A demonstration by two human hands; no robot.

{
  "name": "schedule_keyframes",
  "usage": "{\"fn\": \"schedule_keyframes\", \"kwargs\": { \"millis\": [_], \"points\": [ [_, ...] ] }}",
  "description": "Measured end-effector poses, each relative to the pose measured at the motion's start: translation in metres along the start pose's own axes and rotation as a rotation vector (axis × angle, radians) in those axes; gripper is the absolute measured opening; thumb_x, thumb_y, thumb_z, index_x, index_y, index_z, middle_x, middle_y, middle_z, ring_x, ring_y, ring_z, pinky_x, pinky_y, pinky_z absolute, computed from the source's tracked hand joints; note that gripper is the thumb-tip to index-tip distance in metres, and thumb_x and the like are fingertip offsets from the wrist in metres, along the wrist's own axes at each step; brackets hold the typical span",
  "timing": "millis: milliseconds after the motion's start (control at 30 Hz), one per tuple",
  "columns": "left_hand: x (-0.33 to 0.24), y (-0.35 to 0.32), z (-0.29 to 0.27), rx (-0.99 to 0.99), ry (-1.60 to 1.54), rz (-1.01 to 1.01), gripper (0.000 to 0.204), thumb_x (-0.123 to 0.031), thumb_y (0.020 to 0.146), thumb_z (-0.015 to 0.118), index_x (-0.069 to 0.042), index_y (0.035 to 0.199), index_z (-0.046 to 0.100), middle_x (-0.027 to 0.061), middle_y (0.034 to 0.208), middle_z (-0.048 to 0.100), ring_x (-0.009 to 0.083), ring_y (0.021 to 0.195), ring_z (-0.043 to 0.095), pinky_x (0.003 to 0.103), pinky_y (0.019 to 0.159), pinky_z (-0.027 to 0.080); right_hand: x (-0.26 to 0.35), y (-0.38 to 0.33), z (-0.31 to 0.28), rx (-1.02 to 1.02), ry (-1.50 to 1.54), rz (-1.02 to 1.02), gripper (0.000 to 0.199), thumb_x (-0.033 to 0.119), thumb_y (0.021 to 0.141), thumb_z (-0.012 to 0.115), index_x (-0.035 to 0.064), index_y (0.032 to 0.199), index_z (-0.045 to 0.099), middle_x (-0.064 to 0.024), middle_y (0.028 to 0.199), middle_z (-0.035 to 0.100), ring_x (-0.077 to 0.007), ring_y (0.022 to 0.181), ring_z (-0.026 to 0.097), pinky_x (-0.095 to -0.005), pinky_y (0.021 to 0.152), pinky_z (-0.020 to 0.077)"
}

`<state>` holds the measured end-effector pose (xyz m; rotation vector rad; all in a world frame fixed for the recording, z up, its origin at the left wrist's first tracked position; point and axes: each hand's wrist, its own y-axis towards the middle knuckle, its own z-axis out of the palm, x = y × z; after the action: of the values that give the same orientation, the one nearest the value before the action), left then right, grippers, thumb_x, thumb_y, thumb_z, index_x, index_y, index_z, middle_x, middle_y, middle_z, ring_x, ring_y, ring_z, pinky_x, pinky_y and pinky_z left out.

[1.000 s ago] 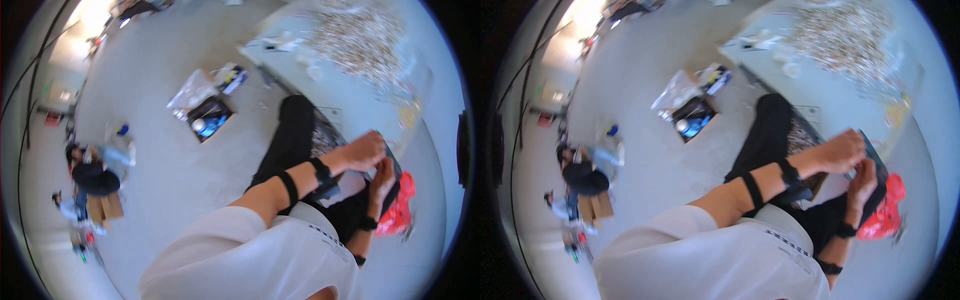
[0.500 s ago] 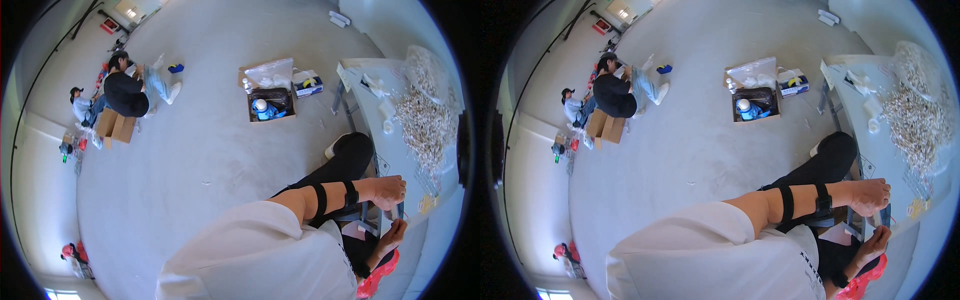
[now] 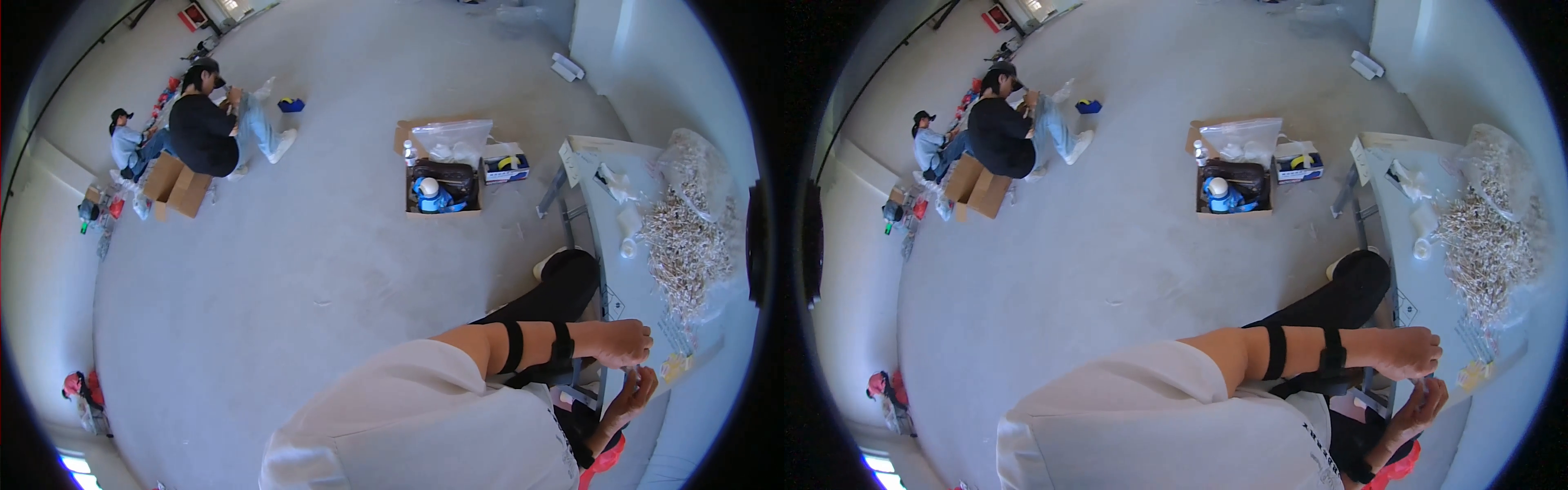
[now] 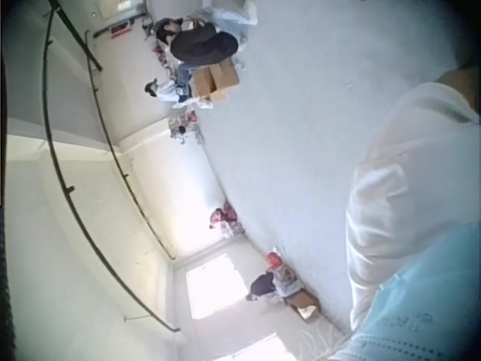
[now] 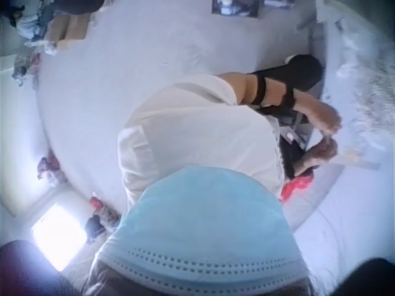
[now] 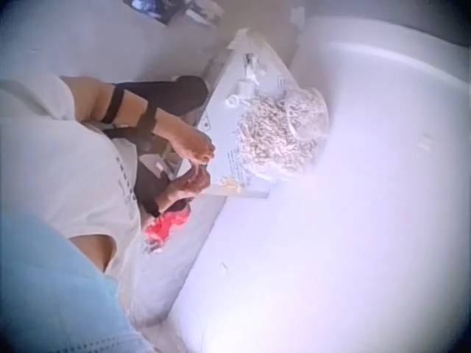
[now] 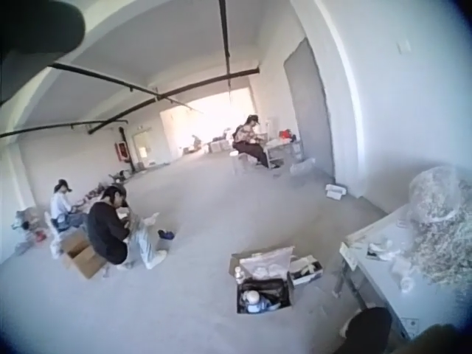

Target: Gathering cotton swabs into bundles and placing them into plastic bags.

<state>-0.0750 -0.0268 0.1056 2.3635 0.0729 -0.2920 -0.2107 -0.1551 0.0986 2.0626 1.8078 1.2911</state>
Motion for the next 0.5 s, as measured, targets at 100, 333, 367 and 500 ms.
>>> {"fn": "schedule_keyframes", "kwargs": {
  "millis": [100,333,367,500],
  "points": [
    [-0.002,-0.001,0.005,0.013,-0.033,-0.017,0.014,-0.015,0.067,0.07,-0.004,0.072,0.063,0.0081,0.079,0.06,0.0277,0.084,0.059,0.038,0.072,0.048,0.016,0.011,0.0,0.01,-0.084,-0.146,0.008,-0.002,0.087,0.059,-0.0024,0.095,0.058,-0.0139,0.099,0.061,-0.0288,0.091,0.058,-0.0375,0.078,0.047],
    [-0.003,0.008,-0.004,0.056,-0.301,-0.01,0.022,-0.012,0.064,0.071,-0.001,0.079,0.061,0.0124,0.086,0.061,0.0311,0.087,0.059,0.04,0.075,0.048,0.043,0.025,-0.019,0.124,-0.094,-0.108,0.009,-0.006,0.078,0.059,-0.0005,0.084,0.057,-0.0136,0.088,0.06,-0.0323,0.085,0.055,-0.0395,0.077,0.0458],
    [0.0,0.007,0.002,0.07,-0.271,-0.019,0.022,-0.012,0.063,0.071,-0.001,0.079,0.06,0.0127,0.087,0.061,0.0308,0.087,0.059,0.04,0.077,0.048,0.038,0.02,-0.026,0.117,-0.117,-0.087,0.009,-0.006,0.078,0.059,-0.0005,0.084,0.057,-0.0136,0.088,0.06,-0.0323,0.085,0.055,-0.0395,0.077,0.0458],
    [0.002,0.01,0.006,0.155,-0.268,-0.02,0.019,-0.009,0.064,0.069,-0.001,0.077,0.058,0.0128,0.087,0.06,0.0306,0.088,0.058,0.038,0.078,0.048,-0.001,-0.014,-0.056,0.103,-0.198,0.062,0.01,-0.007,0.075,0.06,0.0002,0.079,0.055,-0.0124,0.085,0.059,-0.0307,0.08,0.056,-0.0395,0.074,0.0463]
  ]
}}
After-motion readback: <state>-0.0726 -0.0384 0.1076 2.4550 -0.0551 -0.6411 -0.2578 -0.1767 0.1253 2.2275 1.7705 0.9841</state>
